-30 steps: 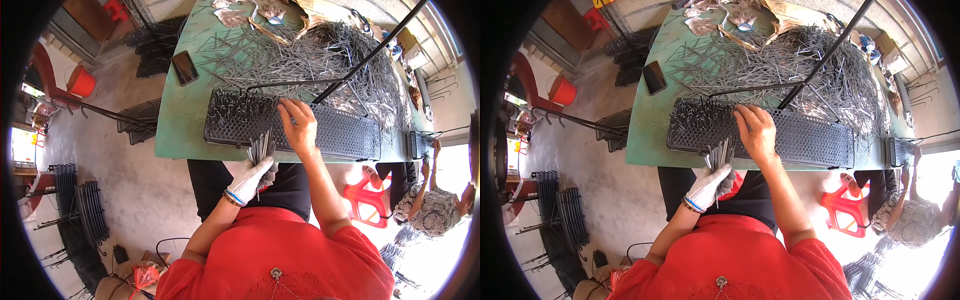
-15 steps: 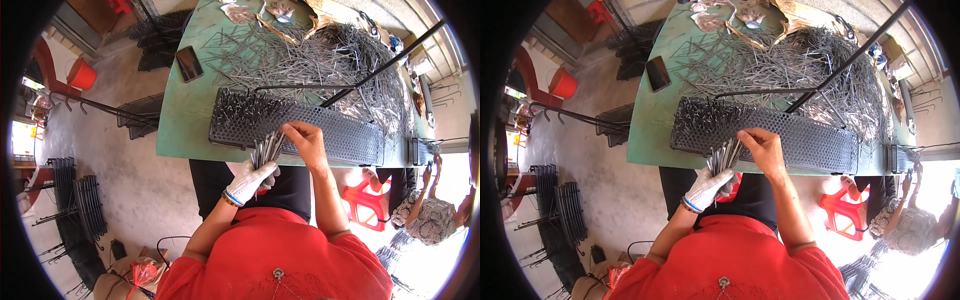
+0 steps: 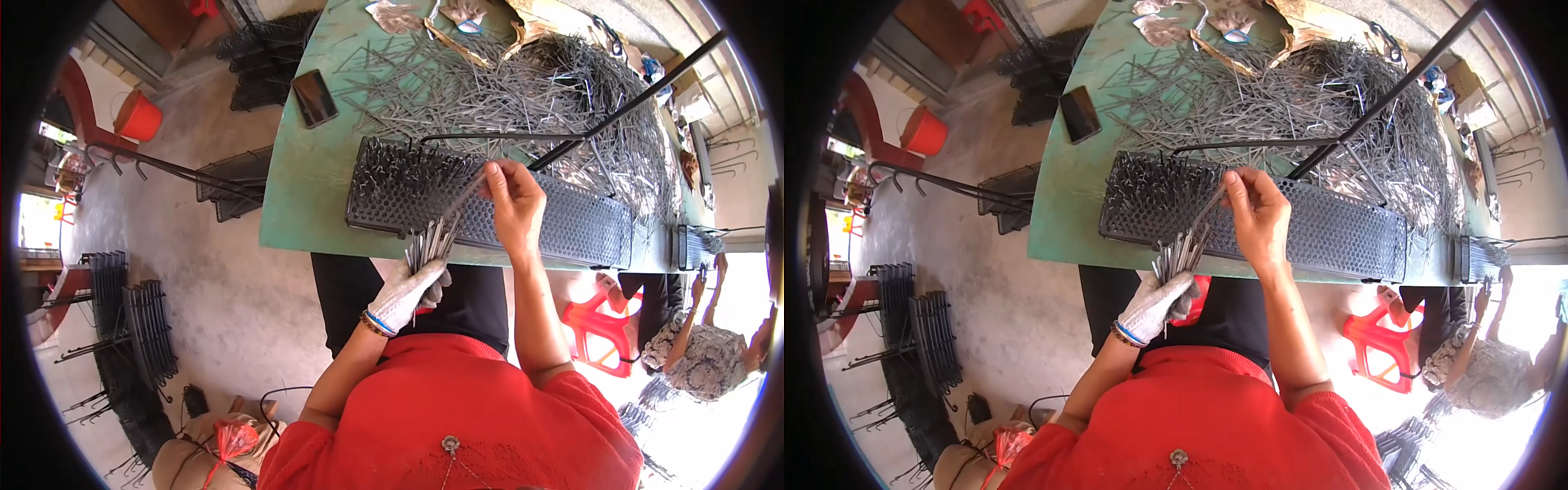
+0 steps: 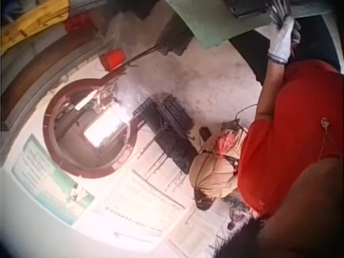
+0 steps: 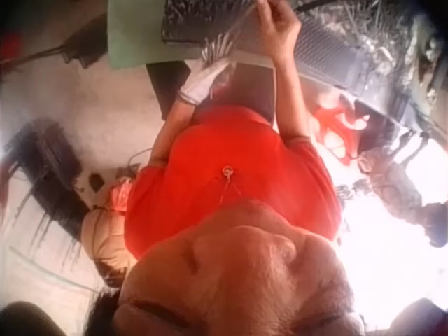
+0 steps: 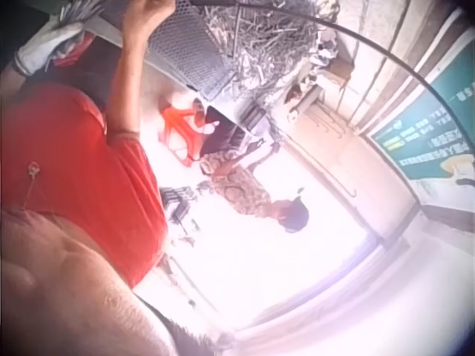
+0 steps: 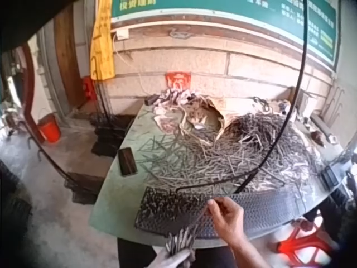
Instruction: Inserting thin metal strips or pins into a black mesh grid at a workshop table.
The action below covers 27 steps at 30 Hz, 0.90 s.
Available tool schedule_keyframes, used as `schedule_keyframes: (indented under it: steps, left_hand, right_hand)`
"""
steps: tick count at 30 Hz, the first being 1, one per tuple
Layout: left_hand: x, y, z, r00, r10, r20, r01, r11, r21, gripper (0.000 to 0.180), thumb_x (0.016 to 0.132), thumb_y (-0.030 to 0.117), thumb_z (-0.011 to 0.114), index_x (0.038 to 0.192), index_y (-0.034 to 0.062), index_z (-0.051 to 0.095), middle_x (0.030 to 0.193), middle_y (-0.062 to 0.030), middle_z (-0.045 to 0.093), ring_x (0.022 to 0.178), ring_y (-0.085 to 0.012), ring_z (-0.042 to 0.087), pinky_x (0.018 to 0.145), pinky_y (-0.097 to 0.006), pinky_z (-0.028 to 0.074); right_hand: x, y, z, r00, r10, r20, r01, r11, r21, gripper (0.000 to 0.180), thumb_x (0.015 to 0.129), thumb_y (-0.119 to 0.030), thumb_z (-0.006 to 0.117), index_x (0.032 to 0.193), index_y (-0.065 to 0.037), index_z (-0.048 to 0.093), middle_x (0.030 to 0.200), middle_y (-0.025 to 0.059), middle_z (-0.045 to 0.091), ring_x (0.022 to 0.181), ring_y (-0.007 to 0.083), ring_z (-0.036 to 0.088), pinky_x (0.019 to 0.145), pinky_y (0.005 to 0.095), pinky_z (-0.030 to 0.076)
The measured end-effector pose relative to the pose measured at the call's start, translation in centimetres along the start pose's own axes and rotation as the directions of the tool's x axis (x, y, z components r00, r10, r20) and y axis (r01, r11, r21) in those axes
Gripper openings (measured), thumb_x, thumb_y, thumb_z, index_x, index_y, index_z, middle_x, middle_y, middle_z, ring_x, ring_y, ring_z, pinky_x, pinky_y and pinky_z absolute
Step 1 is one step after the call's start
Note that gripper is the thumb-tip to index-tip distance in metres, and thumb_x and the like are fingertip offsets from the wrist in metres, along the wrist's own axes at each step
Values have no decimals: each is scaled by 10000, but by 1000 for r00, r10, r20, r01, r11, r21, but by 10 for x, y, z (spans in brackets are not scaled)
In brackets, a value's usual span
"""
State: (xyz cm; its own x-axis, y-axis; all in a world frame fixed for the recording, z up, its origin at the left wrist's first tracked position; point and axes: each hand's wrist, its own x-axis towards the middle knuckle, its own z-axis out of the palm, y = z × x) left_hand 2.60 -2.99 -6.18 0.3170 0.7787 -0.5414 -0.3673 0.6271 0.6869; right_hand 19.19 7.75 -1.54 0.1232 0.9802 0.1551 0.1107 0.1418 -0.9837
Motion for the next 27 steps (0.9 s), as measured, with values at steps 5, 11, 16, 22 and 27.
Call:
schedule_keyframes:
  steps: [5,11,16,22,27]
  left_hand:
    - [-6,1,7,1000,-27,-5,27,999,46,184,940,261,593,962,79,611,748,-3,621,534,-41,538,451,-188,422]
    - [-8,2,9,999,-26,-42,28,998,55,196,939,269,592,919,77,625,739,4,617,527,-44,537,455,-186,416]
    - [-7,-1,4,1000,-23,-18,24,999,36,210,941,269,588,921,65,637,710,6,616,516,-49,544,453,-187,418]
    - [-8,3,8,999,-21,-43,23,998,59,280,938,326,593,880,53,626,639,22,566,508,-50,515,447,-197,396]
    - [-9,2,10,999,-8,-41,10,999,51,274,936,325,597,880,58,629,650,24,574,517,-47,522,448,-193,393]
  right_hand:
    - [11,8,8,991,-135,-14,131,976,-176,187,936,-162,622,1006,10,645,832,31,673,695,70,593,637,221,503]
    - [10,11,11,971,-234,49,238,929,-284,154,917,-104,621,1011,17,640,852,60,689,705,91,619,668,238,517]
    - [12,3,10,973,-213,86,228,945,-234,122,888,-68,636,988,2,641,818,108,669,704,160,651,655,277,509]
    - [12,6,8,962,-216,166,254,930,-266,127,919,-52,594,1015,23,632,913,84,701,769,121,661,707,246,527]
    - [12,9,8,931,-293,217,342,909,-239,140,918,-41,590,1040,16,626,928,83,705,801,123,657,726,251,523]
